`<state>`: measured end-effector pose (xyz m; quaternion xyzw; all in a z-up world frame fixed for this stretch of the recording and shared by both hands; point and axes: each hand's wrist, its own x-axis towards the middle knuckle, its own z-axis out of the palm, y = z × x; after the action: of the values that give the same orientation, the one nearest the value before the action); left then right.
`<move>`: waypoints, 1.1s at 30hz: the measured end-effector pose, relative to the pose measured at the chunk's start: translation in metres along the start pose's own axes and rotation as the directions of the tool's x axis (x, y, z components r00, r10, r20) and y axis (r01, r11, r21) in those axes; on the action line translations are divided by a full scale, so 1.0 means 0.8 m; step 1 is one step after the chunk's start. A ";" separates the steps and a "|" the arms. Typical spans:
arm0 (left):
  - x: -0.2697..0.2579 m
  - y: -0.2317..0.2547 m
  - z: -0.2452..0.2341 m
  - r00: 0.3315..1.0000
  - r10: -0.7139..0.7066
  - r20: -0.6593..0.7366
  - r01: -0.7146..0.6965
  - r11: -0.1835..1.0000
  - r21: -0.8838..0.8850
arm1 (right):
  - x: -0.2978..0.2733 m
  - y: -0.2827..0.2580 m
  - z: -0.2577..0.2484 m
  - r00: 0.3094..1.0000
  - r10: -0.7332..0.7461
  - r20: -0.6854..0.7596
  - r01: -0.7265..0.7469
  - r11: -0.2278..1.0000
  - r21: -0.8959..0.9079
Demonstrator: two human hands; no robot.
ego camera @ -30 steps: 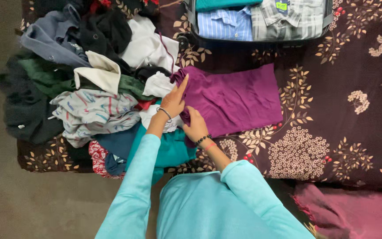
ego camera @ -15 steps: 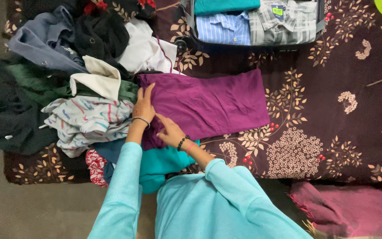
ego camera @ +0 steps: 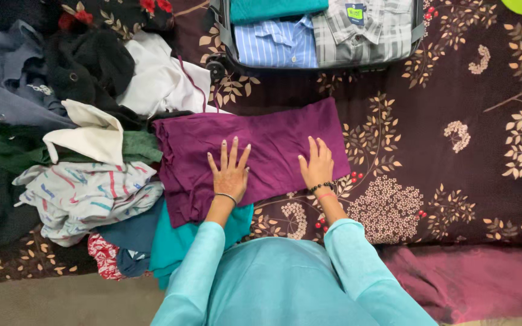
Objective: The person folds a purple dress and a white top on a bed and places them into an open suitcase. The person handles the garments by hand, smoothing and folding them before stacking them inside the suitcase.
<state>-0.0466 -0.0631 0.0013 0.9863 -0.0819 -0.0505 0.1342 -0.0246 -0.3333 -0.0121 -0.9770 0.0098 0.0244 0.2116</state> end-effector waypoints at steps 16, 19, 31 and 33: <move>0.012 -0.114 -0.011 0.963 -0.203 -0.177 0.230 0.963 0.142 | 0.043 0.131 -0.022 0.989 0.140 0.035 -0.125 0.951 -0.283; 0.059 -0.085 -0.011 0.994 0.015 -0.104 0.002 0.987 0.163 | 0.095 0.082 -0.012 0.993 -0.118 0.012 0.117 0.962 -0.245; 0.189 -0.064 0.013 0.880 0.099 0.465 -0.173 0.978 0.119 | 0.221 0.093 0.035 0.785 -0.152 0.601 0.499 0.731 -0.466; 0.194 -0.064 0.006 0.871 0.090 0.482 -0.159 0.982 0.104 | 0.216 0.112 0.037 0.801 -0.146 0.580 0.503 0.689 -0.521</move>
<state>0.1125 -0.0429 -0.0291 0.9433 -0.1790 -0.2762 0.0431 0.1438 -0.4041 -0.0845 -0.9317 -0.2339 0.2362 -0.1468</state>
